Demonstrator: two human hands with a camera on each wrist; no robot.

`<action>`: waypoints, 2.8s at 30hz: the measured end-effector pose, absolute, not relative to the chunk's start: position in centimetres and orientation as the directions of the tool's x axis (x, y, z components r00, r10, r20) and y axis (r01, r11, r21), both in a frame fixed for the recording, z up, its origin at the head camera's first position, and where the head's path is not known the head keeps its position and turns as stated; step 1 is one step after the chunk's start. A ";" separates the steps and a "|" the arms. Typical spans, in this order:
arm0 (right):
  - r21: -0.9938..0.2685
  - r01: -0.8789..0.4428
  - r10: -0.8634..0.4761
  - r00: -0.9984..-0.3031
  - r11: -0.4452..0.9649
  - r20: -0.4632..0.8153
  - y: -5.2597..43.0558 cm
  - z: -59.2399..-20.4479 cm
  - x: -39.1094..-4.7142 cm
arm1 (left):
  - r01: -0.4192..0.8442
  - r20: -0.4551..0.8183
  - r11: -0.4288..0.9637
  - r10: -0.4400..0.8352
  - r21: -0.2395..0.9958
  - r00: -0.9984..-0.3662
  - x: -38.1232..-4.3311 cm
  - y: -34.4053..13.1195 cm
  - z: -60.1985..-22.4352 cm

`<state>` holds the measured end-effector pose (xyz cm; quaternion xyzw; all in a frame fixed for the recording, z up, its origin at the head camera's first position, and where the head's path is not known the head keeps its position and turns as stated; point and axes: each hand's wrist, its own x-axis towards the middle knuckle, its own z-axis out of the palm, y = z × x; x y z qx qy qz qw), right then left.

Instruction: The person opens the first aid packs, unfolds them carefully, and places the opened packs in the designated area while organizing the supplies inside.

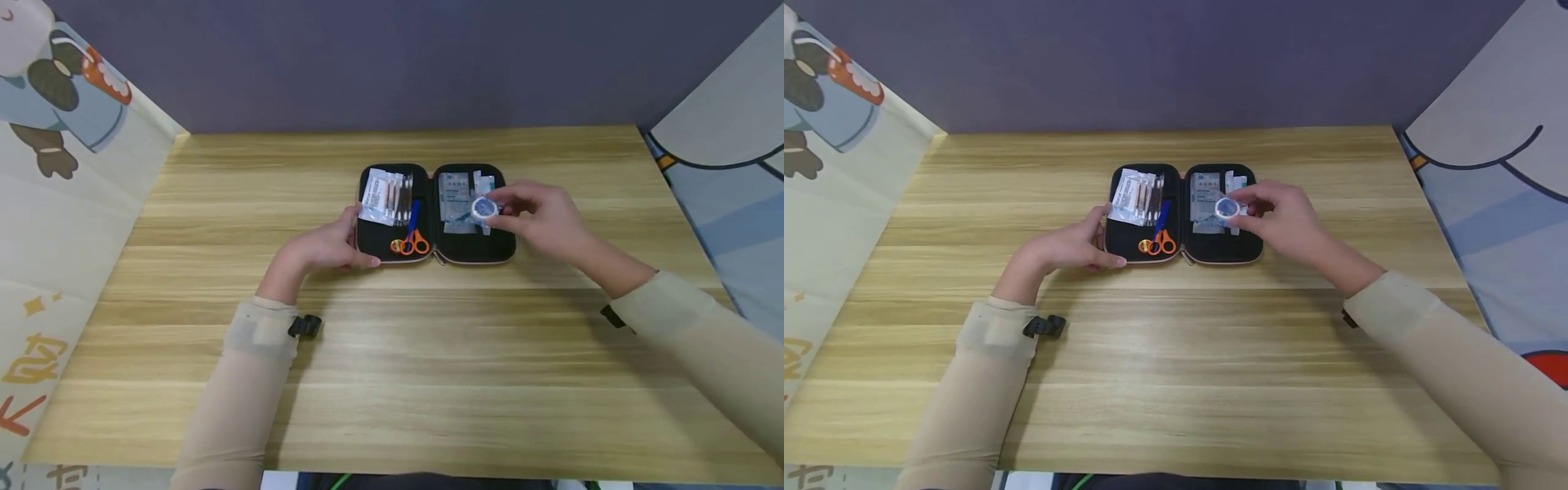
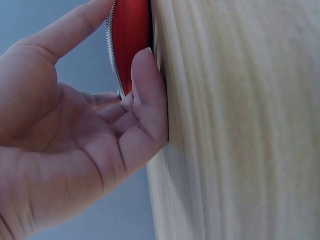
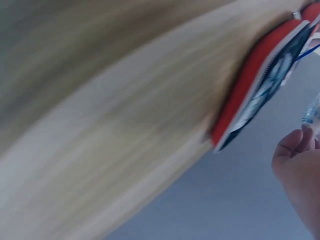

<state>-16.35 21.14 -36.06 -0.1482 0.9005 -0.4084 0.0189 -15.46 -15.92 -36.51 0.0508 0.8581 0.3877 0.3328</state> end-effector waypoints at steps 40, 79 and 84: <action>-0.590 -0.189 -0.325 -0.936 0.785 -0.134 23.5 -38.3 -16.4 | -0.146 -0.516 0.695 0.359 0.704 -0.778 -15.6 -15.7 -36.8; -0.428 -0.405 -0.475 -0.878 0.808 -0.065 21.7 -39.1 -17.2 | -0.144 -0.520 0.718 0.336 0.681 -0.785 -15.5 -16.1 -37.0; -0.385 -0.432 -0.492 -0.868 0.816 -0.069 21.3 -39.0 -17.4 | -0.154 -0.515 0.695 0.347 0.702 -0.783 -15.5 -16.0 -36.8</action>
